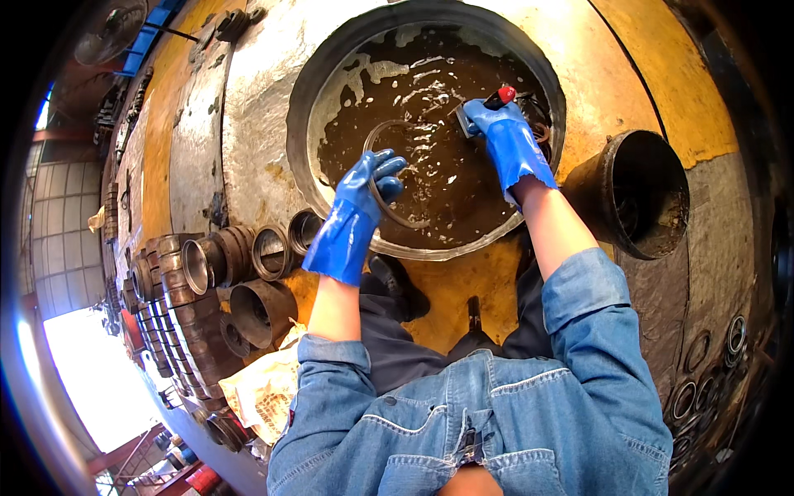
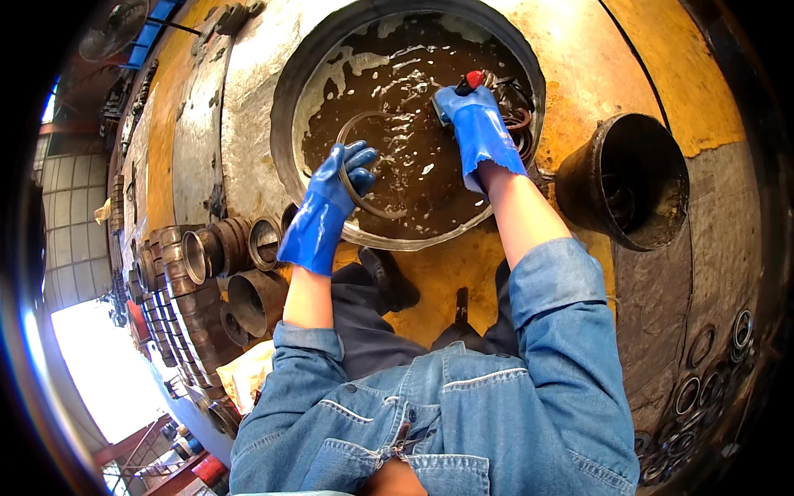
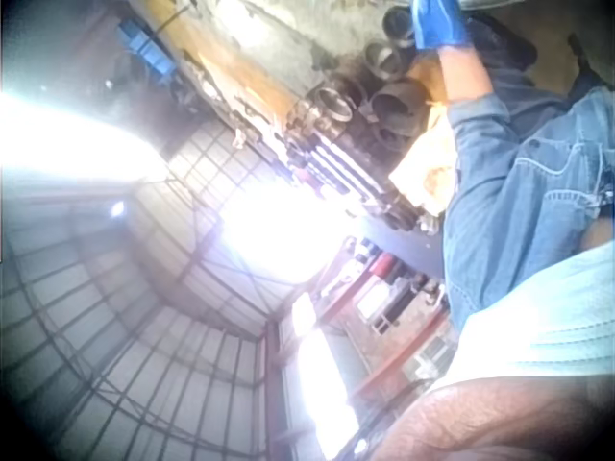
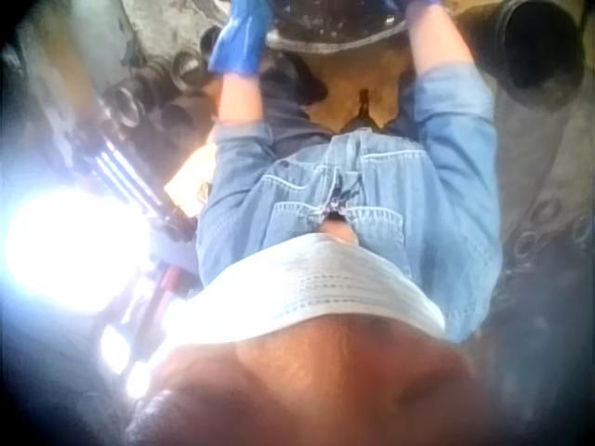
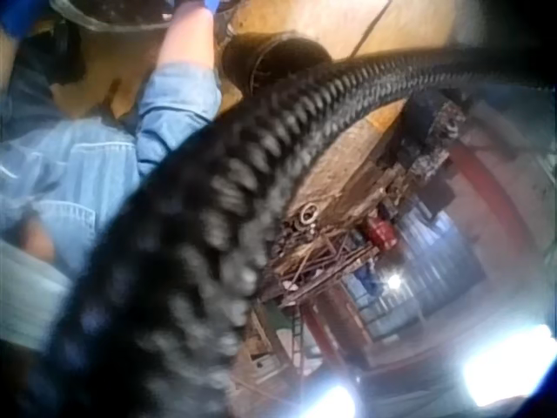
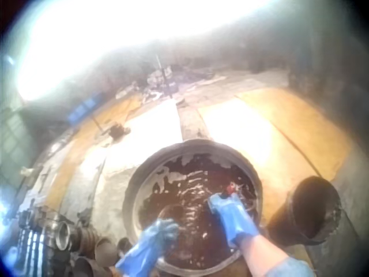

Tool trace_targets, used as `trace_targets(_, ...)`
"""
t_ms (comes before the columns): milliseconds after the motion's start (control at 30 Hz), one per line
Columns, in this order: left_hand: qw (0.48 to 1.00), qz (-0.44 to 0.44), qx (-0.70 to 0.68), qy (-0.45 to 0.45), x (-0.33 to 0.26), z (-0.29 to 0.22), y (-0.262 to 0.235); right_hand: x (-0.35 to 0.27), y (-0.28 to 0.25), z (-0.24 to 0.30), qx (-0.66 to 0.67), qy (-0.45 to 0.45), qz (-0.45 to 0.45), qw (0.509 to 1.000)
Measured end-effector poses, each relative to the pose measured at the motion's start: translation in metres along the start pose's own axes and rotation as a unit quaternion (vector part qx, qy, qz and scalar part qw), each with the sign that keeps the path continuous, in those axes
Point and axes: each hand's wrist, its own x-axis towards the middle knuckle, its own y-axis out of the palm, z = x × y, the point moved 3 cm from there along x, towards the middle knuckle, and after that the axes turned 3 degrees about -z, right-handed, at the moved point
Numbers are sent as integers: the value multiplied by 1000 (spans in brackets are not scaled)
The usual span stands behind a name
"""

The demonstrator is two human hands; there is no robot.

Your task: The person uses a brush to scrub dark residue off various metal rings and mechanical components submerged in a basin of cleaning fluid. They pick up the items, scrub the surfaces, and move them between different containers in the workspace.

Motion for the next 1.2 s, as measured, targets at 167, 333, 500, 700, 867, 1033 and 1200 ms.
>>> trace_targets(167,985,-69,143,62,-12,-8,-9,-15,11,12,32,-43,69,996)
trace_targets(333,939,-154,249,181,-18,-11,-14,-21,75,26,157,-116,234,952)
trace_targets(500,954,-151,199,168,-16,-9,-23,-28,115,25,31,-175,290,941)
trace_targets(700,971,-162,131,118,-17,-15,-22,38,85,-27,4,9,123,992)
trace_targets(867,981,-139,88,101,-9,-10,-6,45,61,-36,-213,-21,38,976)
trace_targets(1033,975,-106,63,183,-30,-51,-9,2,72,22,-250,-211,98,940)
trace_targets(1200,982,-78,52,166,-48,-60,17,-20,74,39,-88,-540,49,836)
